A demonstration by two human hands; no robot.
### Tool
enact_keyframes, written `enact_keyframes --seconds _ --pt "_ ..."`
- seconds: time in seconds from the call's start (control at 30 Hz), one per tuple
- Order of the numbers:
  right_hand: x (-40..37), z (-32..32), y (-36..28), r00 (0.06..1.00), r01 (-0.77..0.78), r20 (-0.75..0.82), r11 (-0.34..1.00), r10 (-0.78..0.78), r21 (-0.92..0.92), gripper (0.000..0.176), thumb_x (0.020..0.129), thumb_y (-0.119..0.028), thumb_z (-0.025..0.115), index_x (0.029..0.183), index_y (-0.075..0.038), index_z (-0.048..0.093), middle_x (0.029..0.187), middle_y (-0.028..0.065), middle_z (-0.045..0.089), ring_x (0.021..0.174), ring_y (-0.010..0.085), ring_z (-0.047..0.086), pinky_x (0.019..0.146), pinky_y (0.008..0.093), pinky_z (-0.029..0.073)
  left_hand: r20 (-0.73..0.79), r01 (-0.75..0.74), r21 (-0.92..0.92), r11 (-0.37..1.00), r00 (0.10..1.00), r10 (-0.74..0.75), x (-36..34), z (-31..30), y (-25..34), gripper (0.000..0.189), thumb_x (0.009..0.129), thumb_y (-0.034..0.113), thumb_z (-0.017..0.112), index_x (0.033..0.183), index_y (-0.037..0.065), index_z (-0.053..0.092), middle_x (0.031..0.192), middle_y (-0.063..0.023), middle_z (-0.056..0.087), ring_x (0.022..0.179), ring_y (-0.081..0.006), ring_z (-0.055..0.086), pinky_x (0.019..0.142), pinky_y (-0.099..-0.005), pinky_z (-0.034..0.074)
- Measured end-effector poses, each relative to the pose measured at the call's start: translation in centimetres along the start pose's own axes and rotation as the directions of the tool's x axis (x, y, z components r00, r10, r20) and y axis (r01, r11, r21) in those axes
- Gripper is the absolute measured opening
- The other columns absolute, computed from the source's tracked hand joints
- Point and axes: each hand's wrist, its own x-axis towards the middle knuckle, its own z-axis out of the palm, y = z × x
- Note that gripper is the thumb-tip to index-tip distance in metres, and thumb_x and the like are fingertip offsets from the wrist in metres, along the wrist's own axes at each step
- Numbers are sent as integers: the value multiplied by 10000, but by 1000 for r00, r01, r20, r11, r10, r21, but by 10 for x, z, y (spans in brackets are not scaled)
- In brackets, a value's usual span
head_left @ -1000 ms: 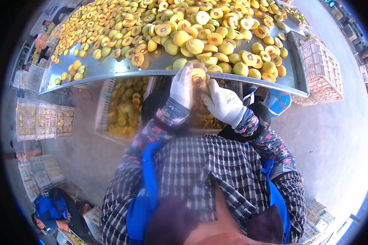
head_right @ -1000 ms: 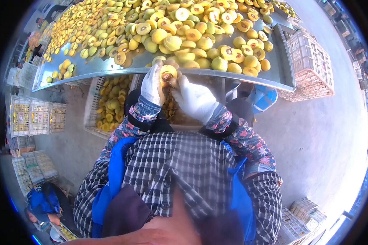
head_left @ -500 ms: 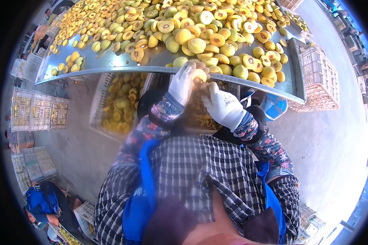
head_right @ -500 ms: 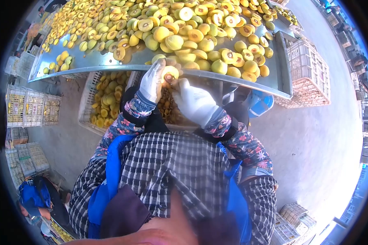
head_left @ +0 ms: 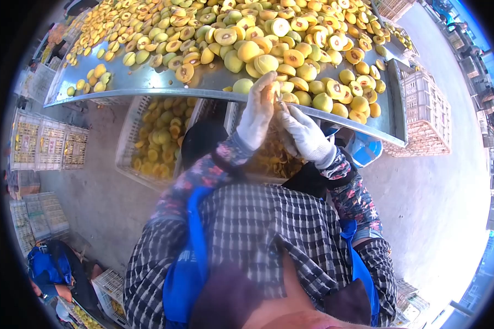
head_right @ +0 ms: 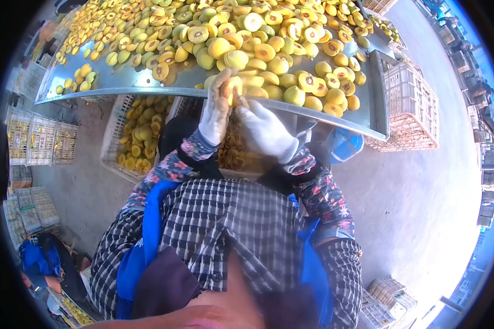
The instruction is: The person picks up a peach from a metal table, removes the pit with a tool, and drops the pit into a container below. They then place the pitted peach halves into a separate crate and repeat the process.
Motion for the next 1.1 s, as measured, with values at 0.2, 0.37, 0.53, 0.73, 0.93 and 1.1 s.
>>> enact_keyframes --seconds 0.2,0.37,0.53,0.73,0.93,1.1 --pt "-1 0 6 999 8 35 983 -2 -183 282 998 -299 464 1145 -61 505 717 -10 496 564 58 456 489 202 371 -4 133 -226 965 991 -137 4 -13 -2 633 964 521 412 1278 -28 426 1116 -153 576 937 -231 617 832 -324 510" --pt "-3 0 9 998 37 48 994 -32 -105 265 994 -308 477 1153 -97 498 659 -45 442 496 38 383 416 198 297 -11 270 -199 942 961 -278 9 -11 5 700 938 596 398 1245 -31 447 1046 -167 600 840 -235 639 798 -307 513" --pt "-4 5 -7 958 -281 161 880 236 383 374 1005 -393 417 1179 -69 486 589 14 471 377 92 393 361 215 310 -26 122 -303 945 990 -136 5 -9 7 558 986 486 398 1178 -30 488 1095 -161 594 1015 -209 589 838 -315 508" --pt "-3 5 8 996 22 90 979 -4 -201 387 1004 -357 437 1238 -50 468 662 16 502 446 79 440 398 210 347 -48 376 -312 872 911 -410 6 -14 9 615 968 552 364 1065 -32 528 979 -194 630 805 -263 653 723 -351 553" --pt "-5 -5 14 990 -70 114 985 88 -158 372 988 -300 488 1194 10 493 920 58 590 816 116 552 736 269 467 120 603 -246 759 796 -593 16 -25 10 629 965 569 353 1090 -24 524 997 -188 631 816 -271 660 754 -366 553" --pt "-7 -6 5 965 -217 171 972 199 91 332 991 -322 492 1157 -35 523 911 28 577 791 94 538 699 247 455 -110 271 -370 889 937 -332 1 -2 5 592 961 533 416 1167 -18 479 1102 -165 605 915 -272 639 831 -390 531"
